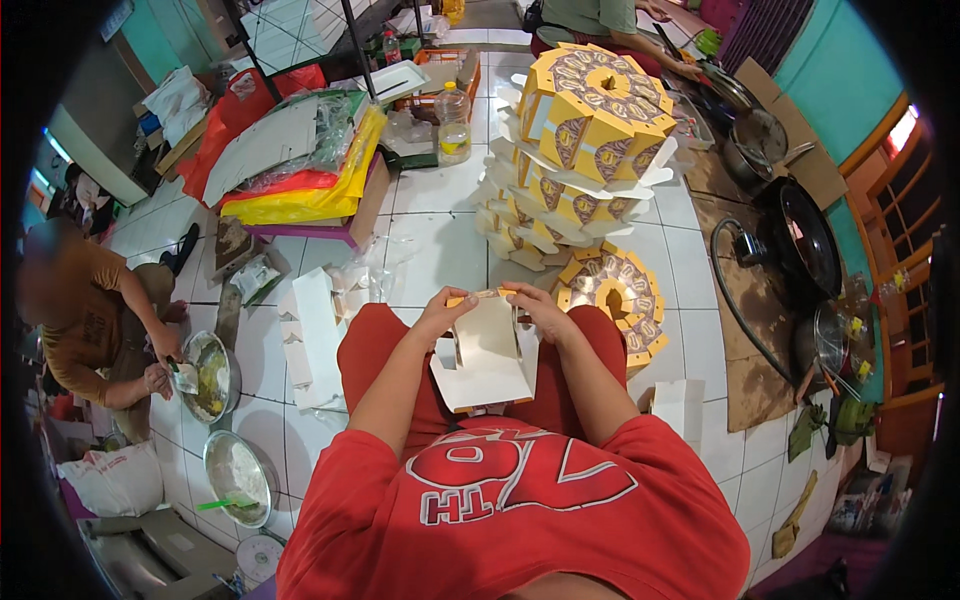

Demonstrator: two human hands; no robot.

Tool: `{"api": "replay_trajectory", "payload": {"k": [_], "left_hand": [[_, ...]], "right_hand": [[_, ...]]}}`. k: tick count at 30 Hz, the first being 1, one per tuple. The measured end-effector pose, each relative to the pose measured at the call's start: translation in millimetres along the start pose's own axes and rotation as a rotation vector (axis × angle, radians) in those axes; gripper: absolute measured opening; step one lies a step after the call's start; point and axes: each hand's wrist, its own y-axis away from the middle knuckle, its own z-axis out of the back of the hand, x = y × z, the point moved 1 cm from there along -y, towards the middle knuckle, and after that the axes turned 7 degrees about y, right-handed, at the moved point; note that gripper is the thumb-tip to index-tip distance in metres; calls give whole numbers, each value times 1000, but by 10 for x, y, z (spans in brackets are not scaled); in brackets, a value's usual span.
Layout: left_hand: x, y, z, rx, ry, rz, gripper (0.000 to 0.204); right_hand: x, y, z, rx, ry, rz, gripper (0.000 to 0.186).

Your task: Folding and stacking cardboard bakery boxes on the floor.

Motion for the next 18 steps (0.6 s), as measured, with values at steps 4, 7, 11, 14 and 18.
{"api": "replay_trajectory", "payload": {"k": [4,7,11,14,18], "left_hand": [[99,-71,45,-140,11,33,53],[147,-103,51,-58,-15,86,53],[47,-53,56,32,-189,-42,62],[-48,56,75,149,-156,29,60],[-75,165,65,275,-142,139,57]], "right_hand": [[-85,-85,12,37,7,61,35],[-135,-143,39,1,20,111,36],[-75,-111,86,-50,87,82,41],[-3,51,67,-29,119,33,35],[220,269,92,116,280,26,35]]}}
